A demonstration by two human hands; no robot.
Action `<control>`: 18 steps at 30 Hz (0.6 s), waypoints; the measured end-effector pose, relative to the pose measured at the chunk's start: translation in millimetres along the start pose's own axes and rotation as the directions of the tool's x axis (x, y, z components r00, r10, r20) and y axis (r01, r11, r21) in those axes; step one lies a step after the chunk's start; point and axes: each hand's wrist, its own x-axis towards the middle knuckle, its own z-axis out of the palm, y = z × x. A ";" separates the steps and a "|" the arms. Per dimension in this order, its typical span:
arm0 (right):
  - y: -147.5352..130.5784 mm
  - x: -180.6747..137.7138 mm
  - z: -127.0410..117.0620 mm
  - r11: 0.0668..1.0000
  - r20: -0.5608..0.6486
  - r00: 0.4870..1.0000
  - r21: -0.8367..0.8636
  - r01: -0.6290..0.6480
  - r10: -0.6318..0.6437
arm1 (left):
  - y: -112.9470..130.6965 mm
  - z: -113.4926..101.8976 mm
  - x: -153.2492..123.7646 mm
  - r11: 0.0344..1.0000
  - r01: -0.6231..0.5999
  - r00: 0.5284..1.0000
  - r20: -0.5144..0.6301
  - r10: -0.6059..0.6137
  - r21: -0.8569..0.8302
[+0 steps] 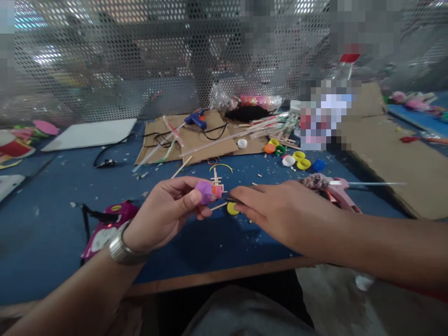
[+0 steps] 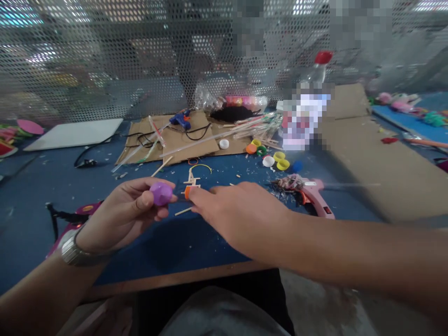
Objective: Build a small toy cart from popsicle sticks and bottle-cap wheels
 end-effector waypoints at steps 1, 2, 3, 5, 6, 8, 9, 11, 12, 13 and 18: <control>-1.3 0.3 0.2 0.982 0.026 0.999 0.185 -0.049 0.045 | 0.0 0.4 -0.6 0.999 -0.032 0.999 -0.005 0.032 0.019; -2.9 0.3 0.3 0.929 0.065 0.996 0.361 -0.085 0.065 | -0.1 0.7 -1.2 0.997 -0.070 0.997 -0.014 0.070 0.040; -4.6 0.1 0.2 0.844 0.119 0.990 0.520 -0.128 0.077 | -0.3 0.7 -1.9 0.992 -0.109 0.994 -0.025 0.110 0.060; -8.0 -1.3 0.3 0.593 0.286 0.955 0.756 -0.278 0.082 | -1.1 -0.2 -3.1 0.976 -0.187 0.980 -0.046 0.193 0.114; -9.5 -2.4 0.8 0.452 0.371 0.926 0.815 -0.361 0.071 | -1.5 -1.0 -3.5 0.964 -0.219 0.972 -0.049 0.229 0.152; -11.7 -5.0 3.2 0.218 0.486 0.873 0.849 -0.480 0.029 | -2.1 -3.0 -3.9 0.928 -0.284 0.953 -0.039 0.301 0.240; -12.4 -6.2 4.8 0.146 0.507 0.862 0.852 -0.503 0.010 | -2.3 -3.9 -3.9 0.904 -0.323 0.939 -0.026 0.344 0.281; -13.3 -7.6 7.8 0.079 0.512 0.859 0.856 -0.510 -0.004 | -2.6 -5.1 -3.4 0.853 -0.393 0.909 0.003 0.418 0.343; -13.5 -7.7 8.7 0.079 0.509 0.861 0.858 -0.507 -0.002 | -2.8 -5.4 -3.1 0.837 -0.414 0.899 0.015 0.438 0.357; -13.7 -7.3 9.0 0.110 0.498 0.867 0.861 -0.496 0.011 | -3.0 -5.6 -2.8 0.832 -0.422 0.895 0.022 0.445 0.359; -12.3 -1.8 3.6 0.746 0.132 0.988 0.648 -0.152 0.086 | -3.7 -6.4 -3.1 0.900 -0.346 0.934 0.011 0.356 0.264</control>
